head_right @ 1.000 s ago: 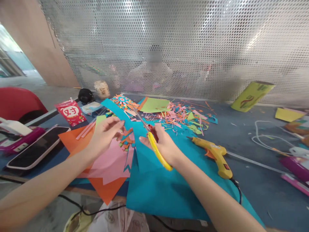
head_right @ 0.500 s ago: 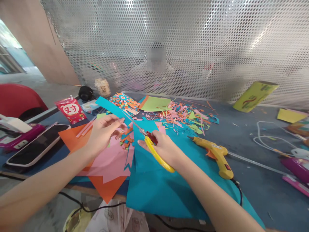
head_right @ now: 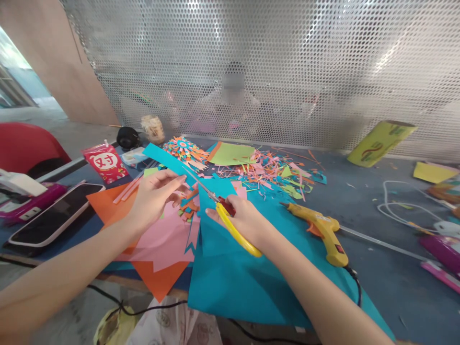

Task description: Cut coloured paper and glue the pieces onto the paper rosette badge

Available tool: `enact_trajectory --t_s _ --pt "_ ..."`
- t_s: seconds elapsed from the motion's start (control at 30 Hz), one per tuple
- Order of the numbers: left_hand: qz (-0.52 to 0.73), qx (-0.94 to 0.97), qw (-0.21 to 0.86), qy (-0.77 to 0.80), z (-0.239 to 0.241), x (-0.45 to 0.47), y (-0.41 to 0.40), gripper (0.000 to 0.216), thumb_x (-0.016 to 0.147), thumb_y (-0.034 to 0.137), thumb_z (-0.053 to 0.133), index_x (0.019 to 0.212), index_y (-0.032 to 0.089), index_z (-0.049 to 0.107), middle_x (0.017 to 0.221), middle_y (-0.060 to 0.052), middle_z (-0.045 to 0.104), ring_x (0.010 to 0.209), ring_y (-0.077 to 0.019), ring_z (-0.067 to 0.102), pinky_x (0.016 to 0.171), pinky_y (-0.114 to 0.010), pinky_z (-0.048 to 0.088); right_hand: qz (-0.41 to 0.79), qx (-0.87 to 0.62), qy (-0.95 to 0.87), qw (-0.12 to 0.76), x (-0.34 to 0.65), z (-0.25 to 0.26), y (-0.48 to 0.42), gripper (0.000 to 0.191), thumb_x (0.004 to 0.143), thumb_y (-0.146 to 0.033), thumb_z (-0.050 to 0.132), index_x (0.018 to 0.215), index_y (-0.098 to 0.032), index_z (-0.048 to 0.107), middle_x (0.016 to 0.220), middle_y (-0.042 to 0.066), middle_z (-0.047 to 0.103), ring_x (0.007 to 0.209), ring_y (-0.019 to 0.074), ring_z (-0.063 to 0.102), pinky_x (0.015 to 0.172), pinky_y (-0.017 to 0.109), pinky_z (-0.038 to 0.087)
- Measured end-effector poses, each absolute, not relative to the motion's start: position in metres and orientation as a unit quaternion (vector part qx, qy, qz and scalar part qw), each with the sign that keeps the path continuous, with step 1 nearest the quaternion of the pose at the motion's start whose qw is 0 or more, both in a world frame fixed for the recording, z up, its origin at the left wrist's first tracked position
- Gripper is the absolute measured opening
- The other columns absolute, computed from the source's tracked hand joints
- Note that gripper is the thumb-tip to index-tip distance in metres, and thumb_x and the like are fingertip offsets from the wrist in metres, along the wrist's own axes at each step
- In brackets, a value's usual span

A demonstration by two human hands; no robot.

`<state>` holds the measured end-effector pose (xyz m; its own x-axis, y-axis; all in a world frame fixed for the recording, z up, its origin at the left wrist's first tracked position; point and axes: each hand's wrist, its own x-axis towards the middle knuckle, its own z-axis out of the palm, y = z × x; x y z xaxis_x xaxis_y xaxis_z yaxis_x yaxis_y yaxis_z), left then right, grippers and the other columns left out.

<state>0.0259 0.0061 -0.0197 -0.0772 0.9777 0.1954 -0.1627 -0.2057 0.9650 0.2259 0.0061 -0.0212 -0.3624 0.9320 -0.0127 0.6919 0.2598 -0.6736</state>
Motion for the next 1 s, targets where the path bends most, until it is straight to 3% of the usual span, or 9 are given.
enact_trajectory --t_s 1.0 --pt "0.579 0.475 0.512 0.42 -0.0158 0.0275 0.0044 0.025 0.063 0.032 0.075 0.066 0.015 0.058 0.056 0.0 0.063 0.047 -0.0125 0.061 0.034 -0.018 0.036 0.254 -0.553 -0.766 0.207 0.2255 -0.0305 0.007 0.047 0.071 -0.065 0.051 0.06 -0.02 0.041 0.054 -0.003 0.041 0.048 0.0092 0.036 0.043 0.023 0.024"
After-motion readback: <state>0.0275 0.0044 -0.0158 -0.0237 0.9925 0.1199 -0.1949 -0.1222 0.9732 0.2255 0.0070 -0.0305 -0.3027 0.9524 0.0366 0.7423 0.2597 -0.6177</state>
